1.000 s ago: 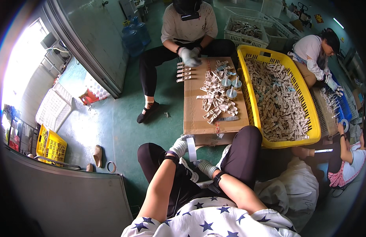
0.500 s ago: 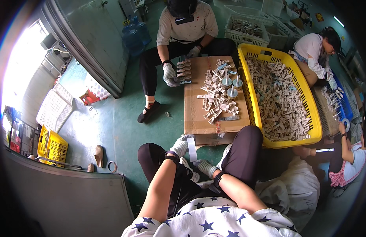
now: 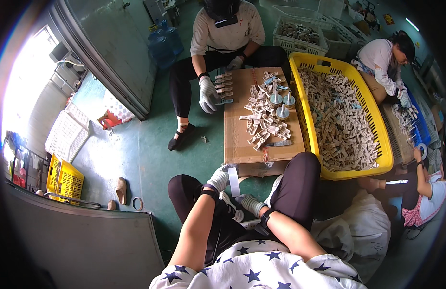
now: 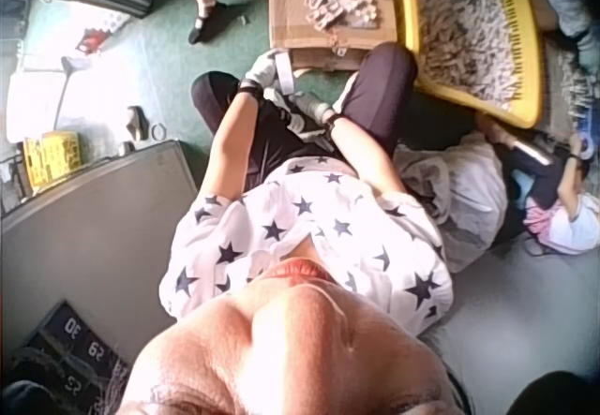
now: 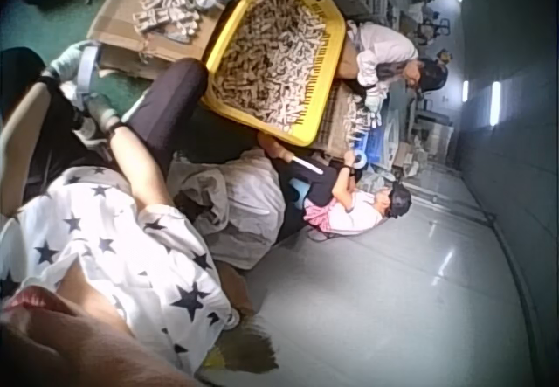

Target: Sorting small plastic and metal components from a large bin and packing them into bags while sitting on the floor.

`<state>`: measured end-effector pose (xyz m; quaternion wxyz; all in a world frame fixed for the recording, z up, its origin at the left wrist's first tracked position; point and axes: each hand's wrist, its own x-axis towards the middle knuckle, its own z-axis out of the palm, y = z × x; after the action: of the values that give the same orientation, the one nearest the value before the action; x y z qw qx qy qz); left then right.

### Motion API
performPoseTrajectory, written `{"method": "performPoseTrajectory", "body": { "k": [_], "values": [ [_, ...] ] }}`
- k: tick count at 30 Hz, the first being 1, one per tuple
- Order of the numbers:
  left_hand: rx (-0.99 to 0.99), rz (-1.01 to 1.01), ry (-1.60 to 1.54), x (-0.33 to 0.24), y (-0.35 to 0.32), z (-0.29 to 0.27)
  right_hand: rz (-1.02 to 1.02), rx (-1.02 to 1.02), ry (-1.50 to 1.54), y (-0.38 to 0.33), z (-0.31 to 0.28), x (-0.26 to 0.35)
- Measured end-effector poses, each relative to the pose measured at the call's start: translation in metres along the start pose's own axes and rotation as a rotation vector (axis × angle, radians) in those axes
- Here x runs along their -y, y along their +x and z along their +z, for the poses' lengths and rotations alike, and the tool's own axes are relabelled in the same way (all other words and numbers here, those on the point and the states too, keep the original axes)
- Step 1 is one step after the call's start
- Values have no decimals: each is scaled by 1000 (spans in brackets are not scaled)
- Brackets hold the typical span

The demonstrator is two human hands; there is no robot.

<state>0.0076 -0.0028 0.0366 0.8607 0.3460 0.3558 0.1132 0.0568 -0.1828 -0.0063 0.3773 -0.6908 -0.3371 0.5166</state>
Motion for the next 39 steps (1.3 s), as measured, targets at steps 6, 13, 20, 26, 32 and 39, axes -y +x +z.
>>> {"method": "performPoseTrajectory", "body": {
  "k": [6,13,20,26,32,39],
  "values": [
    [15,1,-30,3,2,-7,-7,12,25,-4,0,6],
    [-12,21,-2,3,0,-2,15,6,63,0,1,-1],
    [14,19,-3,3,2,-2,-17,5,7,-2,-1,0],
    [35,9,-41,4,3,-8,25,62,4,-4,-5,11],
    [20,8,-13,2,-1,-5,102,106,72,-8,-6,16],
    [21,16,-10,0,-4,-1,1,21,26,-3,-1,4]
  ]
}}
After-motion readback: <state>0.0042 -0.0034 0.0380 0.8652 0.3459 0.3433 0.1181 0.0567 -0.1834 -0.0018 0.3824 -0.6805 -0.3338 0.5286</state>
